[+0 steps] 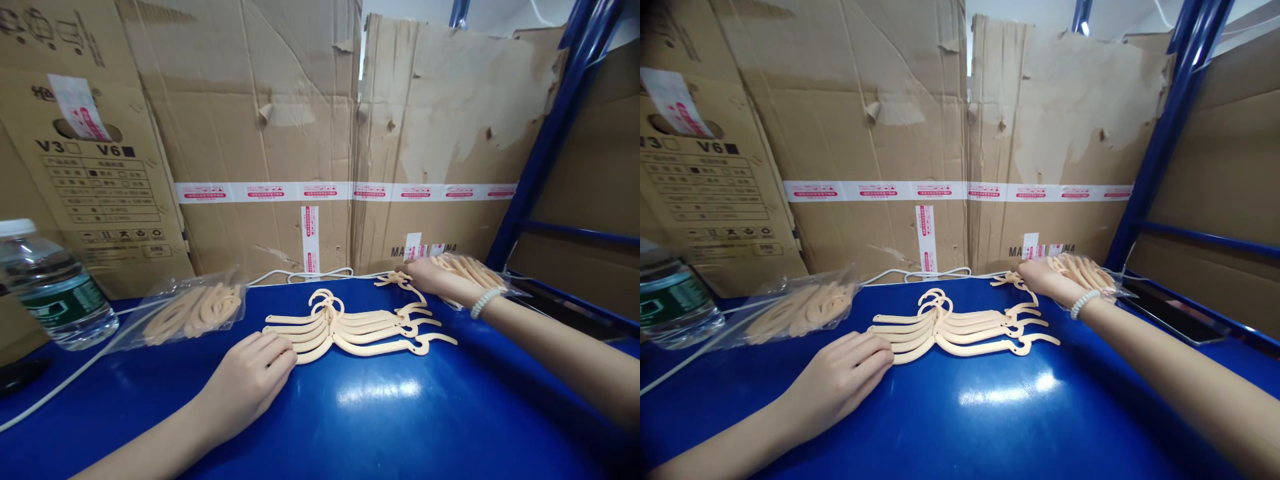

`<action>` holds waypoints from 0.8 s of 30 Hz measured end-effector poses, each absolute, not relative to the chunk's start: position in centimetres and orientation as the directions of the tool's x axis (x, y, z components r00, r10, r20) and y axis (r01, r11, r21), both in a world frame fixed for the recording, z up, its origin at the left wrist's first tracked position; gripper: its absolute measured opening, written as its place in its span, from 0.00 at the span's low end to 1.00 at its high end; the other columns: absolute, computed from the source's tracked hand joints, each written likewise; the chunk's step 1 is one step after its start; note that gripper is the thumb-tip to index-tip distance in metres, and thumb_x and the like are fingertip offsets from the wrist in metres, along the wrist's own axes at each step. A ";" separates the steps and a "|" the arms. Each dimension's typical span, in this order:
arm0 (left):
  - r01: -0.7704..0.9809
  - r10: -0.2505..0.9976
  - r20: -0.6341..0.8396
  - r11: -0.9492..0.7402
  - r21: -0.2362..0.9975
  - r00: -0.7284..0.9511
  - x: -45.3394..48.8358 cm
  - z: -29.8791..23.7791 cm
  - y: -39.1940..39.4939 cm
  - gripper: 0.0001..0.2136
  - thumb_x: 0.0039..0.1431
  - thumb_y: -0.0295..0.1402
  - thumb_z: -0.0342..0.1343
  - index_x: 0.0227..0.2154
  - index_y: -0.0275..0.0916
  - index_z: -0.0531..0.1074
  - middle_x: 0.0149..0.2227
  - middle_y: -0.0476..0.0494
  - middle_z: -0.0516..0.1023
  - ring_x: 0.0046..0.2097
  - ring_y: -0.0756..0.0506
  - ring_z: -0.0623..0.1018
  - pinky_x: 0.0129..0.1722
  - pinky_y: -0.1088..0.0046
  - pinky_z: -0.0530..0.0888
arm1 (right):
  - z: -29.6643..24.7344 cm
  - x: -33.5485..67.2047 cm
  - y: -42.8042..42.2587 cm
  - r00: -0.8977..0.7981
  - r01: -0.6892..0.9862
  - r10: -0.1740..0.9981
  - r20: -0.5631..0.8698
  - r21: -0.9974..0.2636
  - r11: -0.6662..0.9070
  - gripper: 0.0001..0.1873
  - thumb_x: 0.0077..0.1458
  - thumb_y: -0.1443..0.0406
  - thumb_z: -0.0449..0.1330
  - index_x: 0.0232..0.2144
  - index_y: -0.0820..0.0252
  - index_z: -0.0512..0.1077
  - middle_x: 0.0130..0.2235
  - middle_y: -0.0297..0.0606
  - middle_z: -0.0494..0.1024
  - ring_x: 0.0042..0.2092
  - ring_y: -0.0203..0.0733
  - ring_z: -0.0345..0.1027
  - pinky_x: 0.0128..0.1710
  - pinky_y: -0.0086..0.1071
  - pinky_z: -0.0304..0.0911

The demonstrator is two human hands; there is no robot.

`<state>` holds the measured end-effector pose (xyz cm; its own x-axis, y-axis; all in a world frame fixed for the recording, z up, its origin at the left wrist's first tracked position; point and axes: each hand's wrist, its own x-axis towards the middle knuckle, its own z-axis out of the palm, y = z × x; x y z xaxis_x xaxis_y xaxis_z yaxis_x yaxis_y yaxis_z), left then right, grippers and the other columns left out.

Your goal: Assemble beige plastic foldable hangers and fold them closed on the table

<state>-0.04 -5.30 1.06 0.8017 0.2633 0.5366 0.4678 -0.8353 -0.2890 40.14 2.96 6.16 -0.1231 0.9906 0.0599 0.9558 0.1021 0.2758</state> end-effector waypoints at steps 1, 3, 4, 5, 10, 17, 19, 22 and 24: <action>0.470 0.266 0.539 -0.835 -0.285 0.799 0.0 1.0 -5.3 0.12 0.67 0.23 0.44 0.33 0.36 0.72 0.32 0.44 0.77 0.33 0.44 0.76 0.32 0.67 0.67 | 6.3 40.2 2.7 -0.086 0.957 0.995 0.046 0.281 0.070 0.13 0.64 0.61 0.59 0.47 0.62 0.71 0.47 0.41 0.74 0.45 0.44 0.72 0.44 0.43 0.70; 0.474 0.272 0.539 -0.835 -0.280 0.797 0.0 1.0 -5.3 0.12 0.67 0.23 0.44 0.33 0.36 0.72 0.32 0.44 0.77 0.33 0.44 0.76 0.32 0.67 0.67 | 6.7 40.1 2.1 -0.007 0.960 1.000 0.017 0.279 0.002 0.12 0.64 0.60 0.59 0.46 0.62 0.72 0.46 0.41 0.75 0.44 0.44 0.72 0.44 0.43 0.70; 0.475 0.274 0.538 -0.835 -0.277 0.797 0.0 1.0 -5.4 0.12 0.67 0.23 0.44 0.33 0.36 0.72 0.32 0.44 0.77 0.33 0.44 0.75 0.33 0.67 0.67 | 6.8 40.0 1.9 0.027 0.962 1.000 0.000 0.273 -0.026 0.12 0.64 0.60 0.59 0.45 0.63 0.72 0.46 0.41 0.75 0.44 0.44 0.72 0.44 0.42 0.70; 0.474 0.275 0.539 -0.837 -0.273 0.796 0.0 1.0 -5.4 0.12 0.67 0.23 0.44 0.32 0.36 0.72 0.32 0.44 0.76 0.33 0.44 0.75 0.32 0.67 0.67 | 6.9 39.9 1.7 0.055 0.964 0.998 -0.020 0.263 -0.048 0.13 0.64 0.59 0.59 0.45 0.63 0.72 0.46 0.41 0.75 0.44 0.44 0.72 0.45 0.43 0.69; 0.472 0.274 0.548 -0.843 -0.258 0.790 0.0 1.0 -5.3 0.12 0.67 0.23 0.44 0.33 0.36 0.72 0.33 0.44 0.76 0.33 0.44 0.75 0.32 0.67 0.67 | 6.7 38.9 1.5 0.133 0.982 0.977 -0.167 0.154 -0.108 0.13 0.63 0.60 0.60 0.44 0.65 0.72 0.45 0.42 0.75 0.42 0.43 0.73 0.42 0.39 0.71; 0.479 0.279 0.544 -0.836 -0.268 0.791 0.0 1.0 -5.3 0.13 0.67 0.23 0.43 0.33 0.36 0.73 0.32 0.44 0.76 0.33 0.44 0.75 0.33 0.66 0.68 | 6.2 37.5 3.2 0.197 0.977 0.939 -0.282 -0.017 -0.210 0.15 0.64 0.60 0.59 0.48 0.64 0.70 0.46 0.42 0.74 0.42 0.43 0.73 0.41 0.40 0.72; 0.480 0.275 0.546 -0.832 -0.277 0.791 0.1 1.1 -5.3 0.14 0.67 0.23 0.43 0.32 0.36 0.73 0.32 0.44 0.76 0.33 0.44 0.75 0.32 0.67 0.68 | 6.4 37.1 3.8 0.192 0.975 0.941 -0.277 -0.058 -0.216 0.14 0.64 0.60 0.59 0.48 0.64 0.70 0.46 0.42 0.75 0.42 0.43 0.73 0.40 0.39 0.72; 0.482 0.271 0.543 -0.826 -0.292 0.795 0.1 1.4 -5.3 0.14 0.67 0.23 0.43 0.31 0.37 0.73 0.31 0.45 0.76 0.32 0.45 0.75 0.31 0.68 0.69 | 7.3 36.4 3.8 0.175 0.975 0.962 -0.210 -0.096 -0.199 0.14 0.64 0.60 0.59 0.47 0.64 0.71 0.44 0.41 0.75 0.40 0.41 0.73 0.39 0.38 0.72; 0.485 0.276 0.541 -0.825 -0.291 0.795 0.1 1.4 -5.5 0.14 0.67 0.23 0.43 0.32 0.37 0.73 0.32 0.44 0.77 0.32 0.45 0.75 0.32 0.68 0.70 | 8.0 35.7 2.8 0.148 0.982 0.983 -0.109 -0.104 -0.160 0.14 0.65 0.59 0.58 0.45 0.64 0.72 0.42 0.40 0.76 0.39 0.41 0.74 0.39 0.38 0.72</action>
